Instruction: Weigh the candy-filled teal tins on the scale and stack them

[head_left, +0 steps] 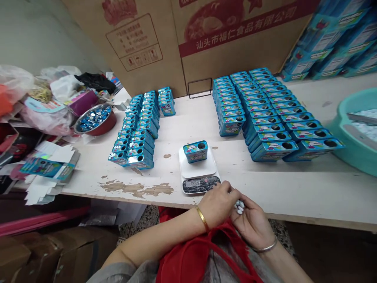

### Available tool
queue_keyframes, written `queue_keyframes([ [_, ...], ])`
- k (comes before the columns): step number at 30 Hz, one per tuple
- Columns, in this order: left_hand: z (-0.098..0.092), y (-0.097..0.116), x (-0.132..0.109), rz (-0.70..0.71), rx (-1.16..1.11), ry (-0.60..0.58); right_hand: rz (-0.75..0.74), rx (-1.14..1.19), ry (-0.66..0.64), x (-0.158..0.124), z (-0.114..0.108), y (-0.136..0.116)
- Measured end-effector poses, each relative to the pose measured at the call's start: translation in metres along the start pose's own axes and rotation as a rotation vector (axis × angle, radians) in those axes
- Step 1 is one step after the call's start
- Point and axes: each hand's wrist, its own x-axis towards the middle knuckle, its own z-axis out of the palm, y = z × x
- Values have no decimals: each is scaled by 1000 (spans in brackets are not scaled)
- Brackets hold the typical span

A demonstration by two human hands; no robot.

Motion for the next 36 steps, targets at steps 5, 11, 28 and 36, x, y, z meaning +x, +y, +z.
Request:
queue_keyframes([
  [5,-9,-1,0,-87,-83,-46,26,10,9,-5,11,1],
  [11,-23,-13,1,-39,-224,5,-17,-3,-40,-2,25,1],
  [28,-100,-103,51,-80,-245,542,-105,33,-170,12,104,-17],
  [36,-102,-108,42,-69,-275,493,-126,45,-103,12,82,-23],
])
